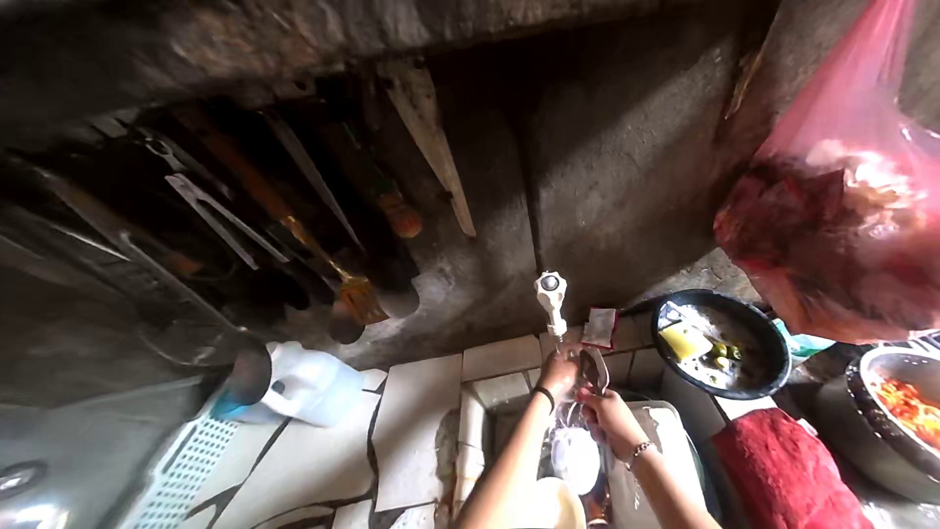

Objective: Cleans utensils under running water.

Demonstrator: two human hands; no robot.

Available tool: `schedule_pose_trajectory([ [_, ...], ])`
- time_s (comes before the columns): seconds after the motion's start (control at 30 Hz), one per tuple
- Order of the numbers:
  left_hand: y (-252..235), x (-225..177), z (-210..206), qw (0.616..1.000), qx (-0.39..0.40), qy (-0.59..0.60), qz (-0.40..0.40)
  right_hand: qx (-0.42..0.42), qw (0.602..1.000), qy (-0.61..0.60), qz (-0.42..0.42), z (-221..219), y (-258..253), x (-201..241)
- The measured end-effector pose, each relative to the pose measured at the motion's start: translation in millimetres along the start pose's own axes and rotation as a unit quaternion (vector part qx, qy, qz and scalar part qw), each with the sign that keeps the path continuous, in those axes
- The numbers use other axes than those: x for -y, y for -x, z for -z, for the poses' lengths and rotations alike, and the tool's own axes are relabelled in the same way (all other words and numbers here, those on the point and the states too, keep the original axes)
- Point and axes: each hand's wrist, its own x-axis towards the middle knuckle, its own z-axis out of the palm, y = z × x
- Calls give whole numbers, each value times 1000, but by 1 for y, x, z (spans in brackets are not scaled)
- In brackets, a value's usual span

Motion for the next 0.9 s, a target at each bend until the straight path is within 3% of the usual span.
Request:
schedule_pose_trajectory([
  [0.13, 4, -1, 0, 998, -56, 21, -4, 67, 997, -25, 12, 3, -5, -10],
  [0.2, 9, 1, -2, 998, -23, 66, -3, 75, 996, -37, 27, 1, -7, -6],
  [0.27, 11, -1, 10, 999, -5, 21, 33, 78, 996, -18, 33, 1, -7, -7],
  [0.37, 15, -5, 8, 992, -104, -58, 37, 74, 997, -3, 28, -14, -8, -9],
  [0.43, 19, 1, 6, 998, -65, -12, 1, 88, 996, -17, 10, -15, -8, -6],
  [0.5, 21, 10, 11, 998, -10, 61, 1, 162, 986, -48, -4, -2, -9, -8],
  [0.6, 16, 15, 14, 986, -69, 154, 12, 242, 969, -29, -32, 13, -11, -10],
  [0.67, 16, 15, 11, 990, -34, 139, -2, 262, 963, 0, -63, 15, -13, -7],
  [0.77, 18, 14, 14, 998, 26, 65, 11, 183, 980, -11, -75, 13, -10, -4],
  [0.9, 16, 19, 21, 993, 39, 115, -8, 10, 994, -102, -32, 5, -5, 0],
])
